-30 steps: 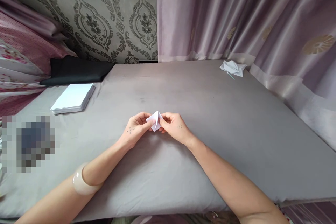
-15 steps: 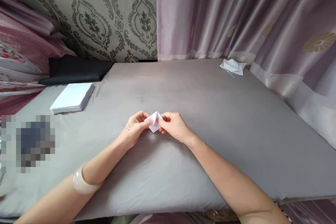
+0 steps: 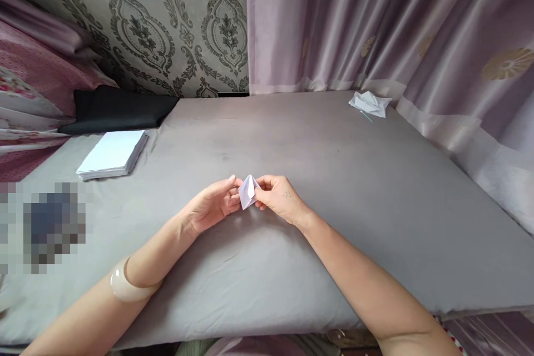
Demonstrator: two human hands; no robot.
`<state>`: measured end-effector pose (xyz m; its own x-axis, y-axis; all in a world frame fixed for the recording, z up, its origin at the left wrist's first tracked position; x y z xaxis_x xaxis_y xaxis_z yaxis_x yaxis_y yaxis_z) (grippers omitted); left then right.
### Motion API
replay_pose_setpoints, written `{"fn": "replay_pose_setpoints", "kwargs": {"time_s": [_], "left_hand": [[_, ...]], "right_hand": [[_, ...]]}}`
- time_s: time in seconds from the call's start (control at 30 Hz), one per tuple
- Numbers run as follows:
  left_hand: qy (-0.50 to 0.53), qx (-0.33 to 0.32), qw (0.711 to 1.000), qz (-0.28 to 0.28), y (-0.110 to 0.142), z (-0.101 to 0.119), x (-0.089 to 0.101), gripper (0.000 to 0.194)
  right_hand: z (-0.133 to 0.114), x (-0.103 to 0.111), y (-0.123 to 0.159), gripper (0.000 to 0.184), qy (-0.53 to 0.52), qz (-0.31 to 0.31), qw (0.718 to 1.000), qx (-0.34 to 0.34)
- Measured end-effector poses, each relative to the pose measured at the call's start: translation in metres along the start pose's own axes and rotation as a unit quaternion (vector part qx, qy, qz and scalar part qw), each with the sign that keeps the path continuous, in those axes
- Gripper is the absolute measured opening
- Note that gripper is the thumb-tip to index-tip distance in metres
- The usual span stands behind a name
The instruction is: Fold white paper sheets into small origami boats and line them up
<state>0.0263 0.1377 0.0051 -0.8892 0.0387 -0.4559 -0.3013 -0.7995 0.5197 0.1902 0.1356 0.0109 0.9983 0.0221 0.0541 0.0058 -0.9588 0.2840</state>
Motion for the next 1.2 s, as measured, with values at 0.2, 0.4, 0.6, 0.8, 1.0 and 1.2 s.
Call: {"fn": "replay_pose_setpoints", "kwargs": {"time_s": [0.2, 0.4, 0.6, 0.8, 1.0, 1.2], "left_hand": [[-0.042, 0.013, 0.999, -0.028, 0.001, -0.002, 0.001, 0.026], [-0.054, 0.023, 0.998, -0.012, 0.001, -0.003, 0.002, 0.016], [-0.041, 0.007, 0.999, 0.006, 0.000, 0.000, 0.003, 0.012], [-0.039, -0.044, 0.998, 0.027, -0.002, 0.002, 0.003, 0.014], [-0.036, -0.060, 0.997, 0.015, -0.001, 0.002, 0.005, 0.016], [-0.044, -0.061, 0.997, 0.009, 0.002, 0.003, 0.002, 0.022]], "right_hand": [[0.004, -0.001, -0.001, 0.015, 0.018, -0.002, 1.000, 0.002], [0.002, 0.000, -0.001, 0.017, 0.038, 0.002, 0.999, 0.020], [0.002, 0.007, -0.003, 0.023, 0.008, -0.039, 0.999, 0.013], [0.002, 0.009, -0.005, 0.028, -0.070, -0.079, 0.994, -0.033], [0.000, 0.006, -0.003, 0.035, -0.135, -0.143, 0.978, -0.074], [-0.003, 0.006, 0.001, 0.042, -0.130, -0.163, 0.975, -0.079]]}}
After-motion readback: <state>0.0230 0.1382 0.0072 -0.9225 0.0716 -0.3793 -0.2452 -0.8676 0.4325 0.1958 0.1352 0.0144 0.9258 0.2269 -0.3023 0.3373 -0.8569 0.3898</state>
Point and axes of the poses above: each hand's wrist, its own y-axis away from the middle knuckle, its own x-axis out of the back of the hand, z = x × y, the point moved 2 cm from there along -y, towards the middle knuckle, and after that the axes turned 15 degrees about z, right-handed, at the moved point
